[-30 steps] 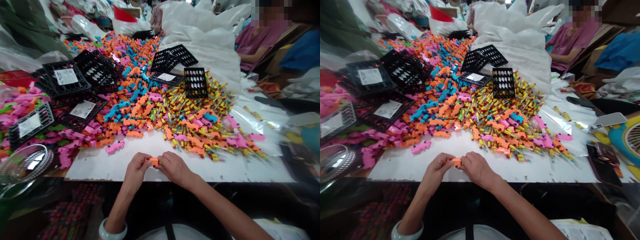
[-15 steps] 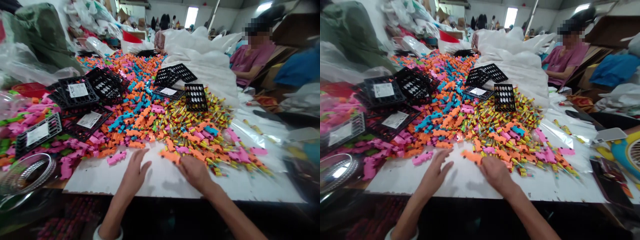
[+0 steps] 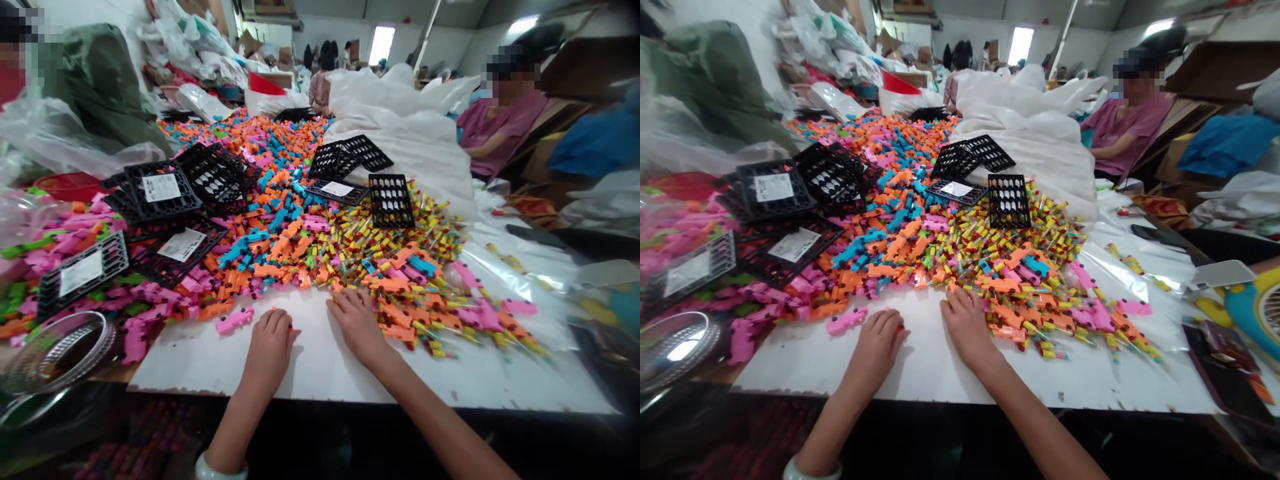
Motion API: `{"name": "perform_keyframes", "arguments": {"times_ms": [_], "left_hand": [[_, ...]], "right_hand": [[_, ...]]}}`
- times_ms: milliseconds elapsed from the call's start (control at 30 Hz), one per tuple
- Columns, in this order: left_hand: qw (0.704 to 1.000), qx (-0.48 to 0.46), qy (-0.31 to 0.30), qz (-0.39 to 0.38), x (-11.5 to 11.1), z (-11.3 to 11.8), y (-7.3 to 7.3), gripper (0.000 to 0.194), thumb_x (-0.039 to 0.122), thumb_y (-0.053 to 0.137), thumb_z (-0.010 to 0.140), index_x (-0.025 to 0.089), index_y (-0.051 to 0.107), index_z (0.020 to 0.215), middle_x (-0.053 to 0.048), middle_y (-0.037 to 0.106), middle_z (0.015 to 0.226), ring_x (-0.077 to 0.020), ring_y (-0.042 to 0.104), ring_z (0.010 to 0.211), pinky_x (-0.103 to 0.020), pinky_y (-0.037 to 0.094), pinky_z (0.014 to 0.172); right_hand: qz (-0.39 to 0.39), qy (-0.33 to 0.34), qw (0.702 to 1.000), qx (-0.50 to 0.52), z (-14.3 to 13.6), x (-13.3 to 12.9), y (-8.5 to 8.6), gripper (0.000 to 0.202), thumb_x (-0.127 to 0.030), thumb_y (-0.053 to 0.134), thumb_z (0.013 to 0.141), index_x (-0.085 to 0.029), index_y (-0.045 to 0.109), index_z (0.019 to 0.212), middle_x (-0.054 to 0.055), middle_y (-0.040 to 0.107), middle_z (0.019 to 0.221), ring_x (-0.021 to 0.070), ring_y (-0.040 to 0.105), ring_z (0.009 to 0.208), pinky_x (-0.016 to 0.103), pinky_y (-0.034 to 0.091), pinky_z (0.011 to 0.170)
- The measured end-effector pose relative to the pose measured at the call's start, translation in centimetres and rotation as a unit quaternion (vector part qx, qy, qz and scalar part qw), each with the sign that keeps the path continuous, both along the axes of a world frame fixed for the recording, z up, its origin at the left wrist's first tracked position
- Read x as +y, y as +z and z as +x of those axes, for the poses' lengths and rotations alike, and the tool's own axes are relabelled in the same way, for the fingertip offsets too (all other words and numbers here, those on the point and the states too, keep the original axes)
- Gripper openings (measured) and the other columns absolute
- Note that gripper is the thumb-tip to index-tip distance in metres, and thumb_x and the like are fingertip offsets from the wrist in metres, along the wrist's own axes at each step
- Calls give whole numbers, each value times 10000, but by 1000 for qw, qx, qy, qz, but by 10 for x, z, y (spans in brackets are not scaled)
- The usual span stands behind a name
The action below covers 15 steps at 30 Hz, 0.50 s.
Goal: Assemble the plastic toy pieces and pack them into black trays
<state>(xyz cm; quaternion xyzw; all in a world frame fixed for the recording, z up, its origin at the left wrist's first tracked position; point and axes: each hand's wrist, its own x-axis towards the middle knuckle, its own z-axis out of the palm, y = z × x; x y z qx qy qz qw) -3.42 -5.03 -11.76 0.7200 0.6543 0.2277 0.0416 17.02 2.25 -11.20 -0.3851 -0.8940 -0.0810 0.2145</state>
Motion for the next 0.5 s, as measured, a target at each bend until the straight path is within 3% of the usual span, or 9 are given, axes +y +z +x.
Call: {"name": "perform_keyframes", "arguments": {"times_ms": [100, 267, 400, 500], "left_hand": [[997, -76, 3, 13, -15, 2, -3, 115, 309, 520, 894, 203, 559, 874, -113, 585, 1146, -264, 521, 1143, -455, 465, 989], [981, -150, 109, 62, -17, 3, -13, 378, 214, 569, 829, 158, 491, 1194, -157, 458, 1250, -288, 457, 1218, -503, 427, 1046], [964, -235, 122, 22, -18, 1, -17, 342, 193, 514, 821, 177, 531, 1162, -129, 429, 1239, -246, 493, 1182, -460, 472, 1011], [959, -256, 124, -11, -22, -3, -15, 424, 253, 548, 809, 170, 507, 1223, -140, 406, 1274, -261, 471, 1211, -479, 466, 1017]], "right_hand": [[-38, 9, 999, -22, -11, 4, -10, 186, -53, 504, 887, -143, 616, 1005, 164, 633, 1064, 283, 508, 1017, 451, 429, 869], [-74, 45, 995, -39, -5, 16, -6, 217, -25, 459, 896, -146, 610, 994, 151, 608, 1103, 256, 528, 1017, 399, 476, 858], [-138, 51, 989, -26, -3, 22, 1, 214, -33, 436, 911, -160, 601, 964, 116, 597, 1101, 222, 537, 1019, 352, 478, 864], [-133, 81, 988, -16, -6, 28, 2, 181, -55, 451, 910, -158, 597, 884, 114, 607, 1023, 232, 542, 976, 352, 476, 811]]}}
